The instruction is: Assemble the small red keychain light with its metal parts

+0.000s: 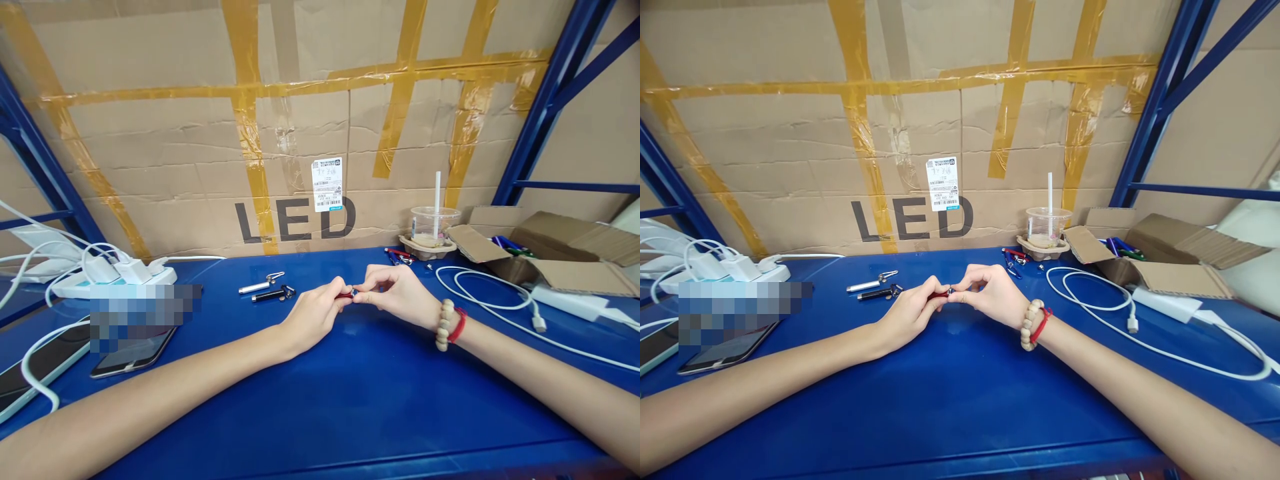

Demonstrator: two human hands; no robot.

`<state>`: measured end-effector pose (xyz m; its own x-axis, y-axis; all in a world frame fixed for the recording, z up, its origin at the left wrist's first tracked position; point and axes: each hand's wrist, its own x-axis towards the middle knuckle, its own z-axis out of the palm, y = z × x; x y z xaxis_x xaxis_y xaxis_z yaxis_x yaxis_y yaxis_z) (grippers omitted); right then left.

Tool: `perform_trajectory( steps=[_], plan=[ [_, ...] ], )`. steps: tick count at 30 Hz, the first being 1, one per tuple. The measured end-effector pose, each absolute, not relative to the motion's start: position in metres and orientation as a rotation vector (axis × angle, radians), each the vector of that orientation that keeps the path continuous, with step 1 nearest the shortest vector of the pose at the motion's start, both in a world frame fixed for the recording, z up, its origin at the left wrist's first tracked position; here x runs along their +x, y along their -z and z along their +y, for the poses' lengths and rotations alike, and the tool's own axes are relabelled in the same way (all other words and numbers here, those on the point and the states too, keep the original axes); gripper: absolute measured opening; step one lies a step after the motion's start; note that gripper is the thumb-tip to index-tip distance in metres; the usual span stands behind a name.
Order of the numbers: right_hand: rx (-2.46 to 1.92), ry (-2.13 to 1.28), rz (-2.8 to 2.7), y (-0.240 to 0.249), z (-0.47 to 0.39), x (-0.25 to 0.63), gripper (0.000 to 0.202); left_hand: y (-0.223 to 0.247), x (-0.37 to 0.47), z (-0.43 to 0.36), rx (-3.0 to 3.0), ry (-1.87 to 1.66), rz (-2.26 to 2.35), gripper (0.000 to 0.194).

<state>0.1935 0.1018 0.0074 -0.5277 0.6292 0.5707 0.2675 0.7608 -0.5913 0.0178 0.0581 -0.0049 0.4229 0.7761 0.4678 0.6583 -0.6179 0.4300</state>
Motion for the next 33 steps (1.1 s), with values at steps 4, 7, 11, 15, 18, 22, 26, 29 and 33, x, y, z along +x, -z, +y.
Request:
perform_trajectory(
  steps=[4,7,11,15,18,22,26,29,33],
  plan=[
    [-0.689,-0.593,-2.122,-0.0049,0.1043,0.1930,0.023,0.0063,0.0179,0.0586,2.571,-0.979,1.311,0.014],
    [-0.709,-0.615,-2.120,-0.0048,0.1049,0.1931,0.022,0.0064,0.0181,0.0585,2.582,-0.967,1.336,0.014],
    [-0.766,-0.670,-2.106,-0.0042,0.1056,0.1929,0.022,0.0067,0.0180,0.0596,2.556,-0.946,1.341,0.013],
    [-0.772,-0.716,-2.112,-0.0035,0.1066,0.1926,0.023,0.0070,0.0179,0.0603,2.556,-0.946,1.338,0.013],
    [-0.768,-0.743,-2.113,-0.0035,0.1074,0.1930,0.024,0.0058,0.0181,0.0591,2.550,-0.936,1.365,0.012],
    [-0.764,-0.783,-2.106,-0.0031,0.1091,0.1939,0.026,0.0045,0.0183,0.0578,2.484,-0.944,1.351,0.010],
    [-0.768,-0.825,-2.102,-0.0045,0.1109,0.1946,0.026,0.0045,0.0181,0.0581,2.391,-0.930,1.303,0.009],
    [-0.763,-0.818,-2.105,-0.0080,0.1115,0.1956,0.027,0.0042,0.0182,0.0582,2.360,-0.940,1.276,0.010],
    [-0.753,-0.814,-2.104,-0.0122,0.1114,0.1968,0.026,0.0040,0.0186,0.0581,2.347,-0.957,1.241,0.011]
  ],
)
